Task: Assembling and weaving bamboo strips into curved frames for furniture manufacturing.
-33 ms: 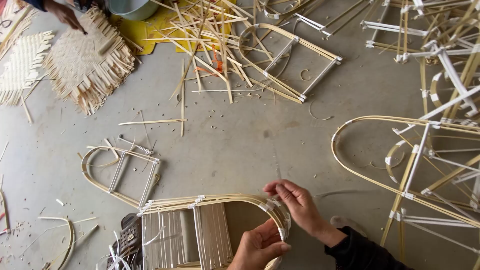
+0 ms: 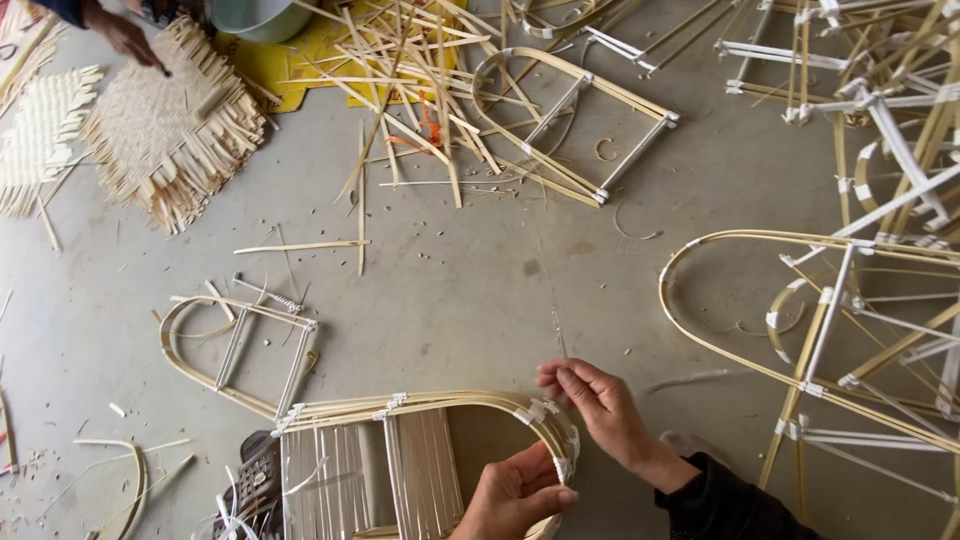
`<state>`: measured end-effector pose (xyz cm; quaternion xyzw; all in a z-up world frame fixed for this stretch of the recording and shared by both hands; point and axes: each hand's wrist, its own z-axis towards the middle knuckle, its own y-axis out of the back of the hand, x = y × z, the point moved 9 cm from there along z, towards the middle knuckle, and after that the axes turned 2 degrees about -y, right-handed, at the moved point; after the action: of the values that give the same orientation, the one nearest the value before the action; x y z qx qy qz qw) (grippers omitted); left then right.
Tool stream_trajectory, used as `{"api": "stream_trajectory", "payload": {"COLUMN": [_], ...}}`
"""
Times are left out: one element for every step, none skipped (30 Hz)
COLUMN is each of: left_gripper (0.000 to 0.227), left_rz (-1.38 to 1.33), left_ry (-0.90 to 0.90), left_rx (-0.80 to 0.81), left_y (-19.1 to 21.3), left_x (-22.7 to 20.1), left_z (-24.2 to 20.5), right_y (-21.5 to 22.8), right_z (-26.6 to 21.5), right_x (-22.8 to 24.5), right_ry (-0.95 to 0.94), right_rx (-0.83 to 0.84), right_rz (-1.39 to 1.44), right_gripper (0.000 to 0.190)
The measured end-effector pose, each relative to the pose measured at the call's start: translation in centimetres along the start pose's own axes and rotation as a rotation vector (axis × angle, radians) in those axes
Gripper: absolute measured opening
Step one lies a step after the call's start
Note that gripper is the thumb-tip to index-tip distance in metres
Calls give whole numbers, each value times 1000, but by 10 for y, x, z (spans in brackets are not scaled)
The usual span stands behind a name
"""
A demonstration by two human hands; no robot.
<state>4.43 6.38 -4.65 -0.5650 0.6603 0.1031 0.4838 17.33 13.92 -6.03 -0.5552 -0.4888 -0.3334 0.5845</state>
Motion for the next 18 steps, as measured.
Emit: {"api": "stream_trajectory", "payload": {"left_gripper": [71, 74, 74, 77, 80, 80, 79, 79, 79, 75, 72, 72, 66, 61, 61, 60, 59, 58], "left_rz": [-42, -86, -83, -26, 31, 33, 93, 154, 156, 229, 301, 303, 372, 439, 440, 438, 437, 436], "left_ry": [47, 94, 99, 187, 273, 277, 351, 425, 428, 452, 474, 480, 478, 473, 475, 472, 469, 464], "left_rx": [38, 74, 81, 112, 143, 147, 188, 229, 233, 296, 360, 363, 356, 347, 350, 339, 328, 319], "left_y": [0, -1, 0, -1, -2, 0, 0, 0, 4, 4, 5, 10, 18, 25, 36, 46, 58, 74], "left_x": [0, 0, -9, -11, -13, -18, -16, -13, -19, -21, -24, -19, -15, -11, 7, 26, 45, 69], "left_z": [0, 0, 1, 1, 0, 3, 4, 5, 10, 12, 14, 20, 26, 33, 35, 35, 30, 31], "right_y": [14, 29, 37, 48, 61, 70, 79, 88, 93, 98, 100, 102, 101, 99, 94, 90, 85, 84], "right_z": [-3, -7, -11, -17, -24, -30, -37, -44, -47, -57, -69, -72, -77, -81, -81, -80, -79, -81], "right_x": [-4, -8, -12, -27, -41, -66, -92, -119, -143, -180, -215, -228, -244, -258, -259, -259, -259, -267], "right_ry": [-32, -67, -68, -210, -354, -355, -382, -408, -409, -548, -682, -684, -717, -745, -745, -740, -735, -732], "right_rx": [-56, -110, -119, -136, -150, -156, -143, -129, -134, -134, -135, -140, -160, -178, -181, -194, -208, -210], "right_rz": [-112, -224, -223, -392, -560, -558, -573, -586, -584, -426, -264, -260, -108, 43, 44, 104, 164, 159], "right_gripper": [32, 33, 33, 34, 36, 36, 36, 36, 36, 37, 37, 37, 38, 39, 39, 39, 38, 38]}}
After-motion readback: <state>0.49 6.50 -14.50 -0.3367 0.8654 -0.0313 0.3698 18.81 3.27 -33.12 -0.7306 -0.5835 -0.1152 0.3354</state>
